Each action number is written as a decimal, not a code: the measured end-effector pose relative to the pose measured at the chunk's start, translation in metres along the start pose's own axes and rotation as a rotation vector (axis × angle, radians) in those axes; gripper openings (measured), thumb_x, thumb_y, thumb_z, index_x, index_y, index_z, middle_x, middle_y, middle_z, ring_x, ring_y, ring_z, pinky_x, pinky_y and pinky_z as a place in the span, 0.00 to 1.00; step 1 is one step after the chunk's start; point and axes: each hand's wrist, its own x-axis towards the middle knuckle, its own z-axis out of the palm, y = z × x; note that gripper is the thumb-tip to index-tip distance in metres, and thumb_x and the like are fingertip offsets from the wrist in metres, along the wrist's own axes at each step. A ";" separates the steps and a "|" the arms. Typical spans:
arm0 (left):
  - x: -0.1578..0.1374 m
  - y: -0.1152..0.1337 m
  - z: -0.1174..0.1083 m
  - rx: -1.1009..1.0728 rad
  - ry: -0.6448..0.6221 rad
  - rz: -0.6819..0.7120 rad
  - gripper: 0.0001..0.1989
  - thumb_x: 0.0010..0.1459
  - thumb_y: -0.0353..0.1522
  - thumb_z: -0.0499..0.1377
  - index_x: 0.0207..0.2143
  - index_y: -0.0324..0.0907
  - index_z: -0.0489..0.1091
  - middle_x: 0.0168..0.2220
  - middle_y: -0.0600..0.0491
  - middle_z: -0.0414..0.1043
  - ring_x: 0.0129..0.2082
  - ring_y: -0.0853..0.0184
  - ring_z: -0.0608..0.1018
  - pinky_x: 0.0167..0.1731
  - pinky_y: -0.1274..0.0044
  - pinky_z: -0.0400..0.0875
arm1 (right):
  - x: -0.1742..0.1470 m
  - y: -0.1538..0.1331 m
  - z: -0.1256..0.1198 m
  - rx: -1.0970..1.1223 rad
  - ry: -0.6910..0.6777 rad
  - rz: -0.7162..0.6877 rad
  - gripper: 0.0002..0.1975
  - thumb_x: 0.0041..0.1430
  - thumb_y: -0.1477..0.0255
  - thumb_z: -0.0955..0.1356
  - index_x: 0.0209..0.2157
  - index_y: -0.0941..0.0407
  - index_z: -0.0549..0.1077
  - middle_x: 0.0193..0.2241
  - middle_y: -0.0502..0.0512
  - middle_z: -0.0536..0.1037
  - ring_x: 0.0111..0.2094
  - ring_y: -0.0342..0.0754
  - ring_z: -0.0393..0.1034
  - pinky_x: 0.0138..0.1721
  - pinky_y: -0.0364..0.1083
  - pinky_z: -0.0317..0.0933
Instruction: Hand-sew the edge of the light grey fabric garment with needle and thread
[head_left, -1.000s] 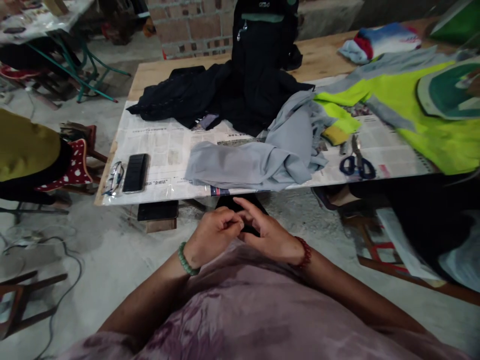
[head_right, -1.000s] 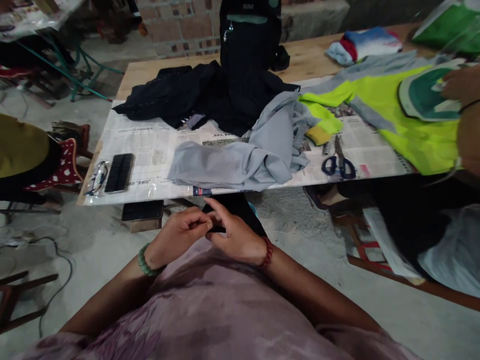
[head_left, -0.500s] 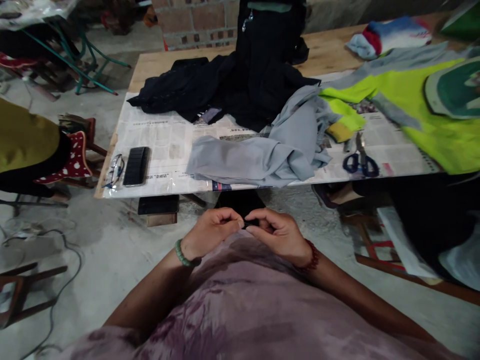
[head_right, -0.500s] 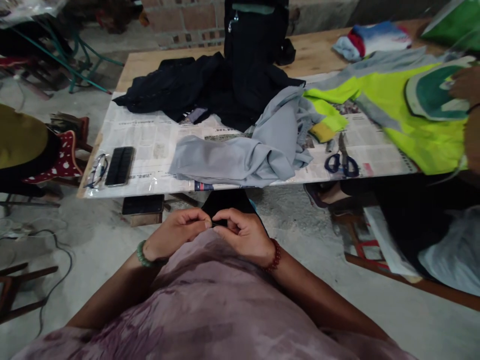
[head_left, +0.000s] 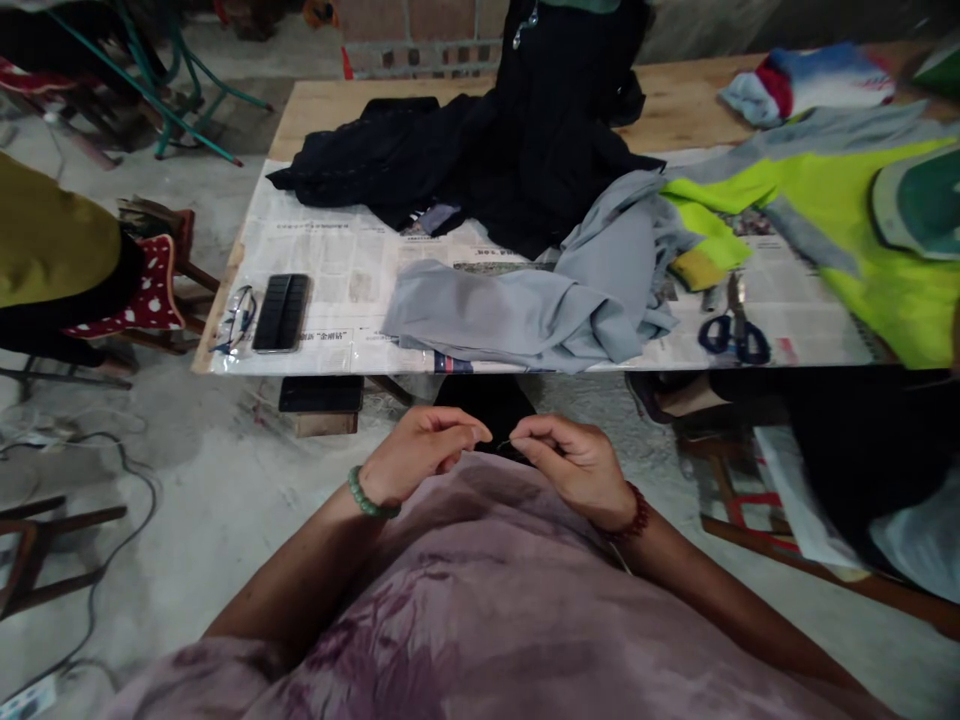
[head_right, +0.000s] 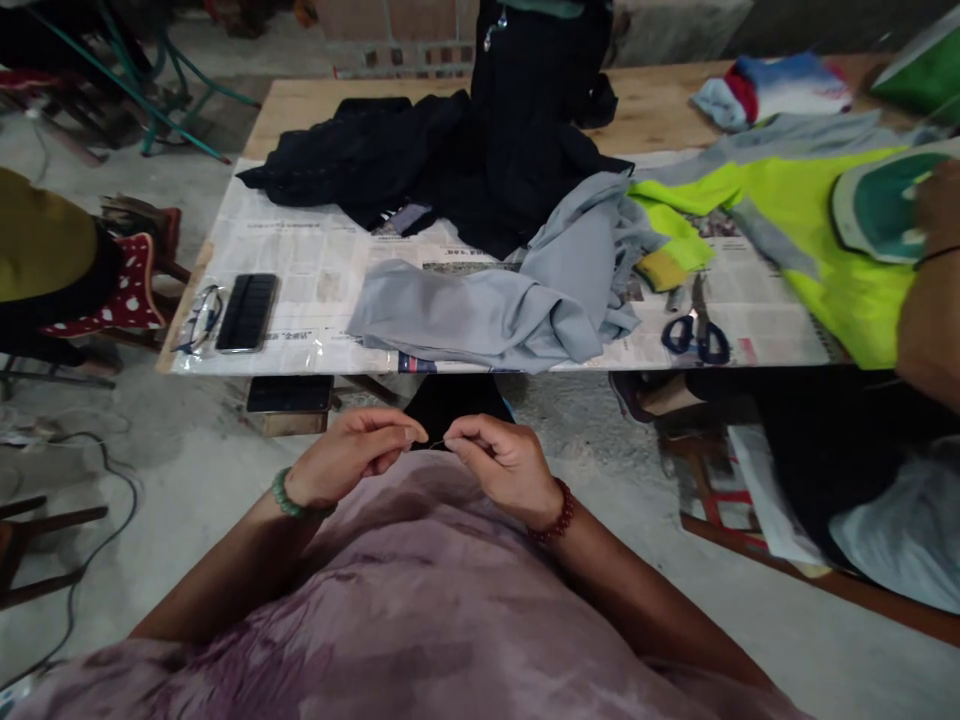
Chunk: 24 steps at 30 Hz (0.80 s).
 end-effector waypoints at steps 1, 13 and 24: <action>0.000 -0.001 -0.002 -0.004 0.014 0.004 0.12 0.47 0.36 0.59 0.30 0.36 0.74 0.16 0.60 0.59 0.15 0.79 0.59 0.15 0.84 0.50 | 0.000 0.001 0.000 0.013 -0.005 0.019 0.05 0.55 0.72 0.65 0.30 0.57 0.73 0.23 0.48 0.74 0.21 0.36 0.64 0.23 0.36 0.58; -0.006 -0.011 -0.002 0.133 0.146 0.151 0.10 0.51 0.36 0.58 0.32 0.39 0.74 0.18 0.58 0.64 0.17 0.78 0.62 0.17 0.84 0.55 | 0.002 -0.003 -0.001 -0.078 -0.021 0.029 0.07 0.56 0.70 0.65 0.29 0.57 0.73 0.22 0.50 0.73 0.22 0.38 0.64 0.25 0.38 0.58; -0.001 -0.016 0.010 0.620 0.201 0.567 0.08 0.56 0.31 0.56 0.38 0.43 0.74 0.30 0.54 0.75 0.27 0.74 0.74 0.31 0.81 0.68 | 0.002 -0.001 -0.004 -0.023 -0.109 0.172 0.09 0.56 0.67 0.64 0.29 0.57 0.73 0.21 0.49 0.72 0.20 0.36 0.60 0.22 0.37 0.54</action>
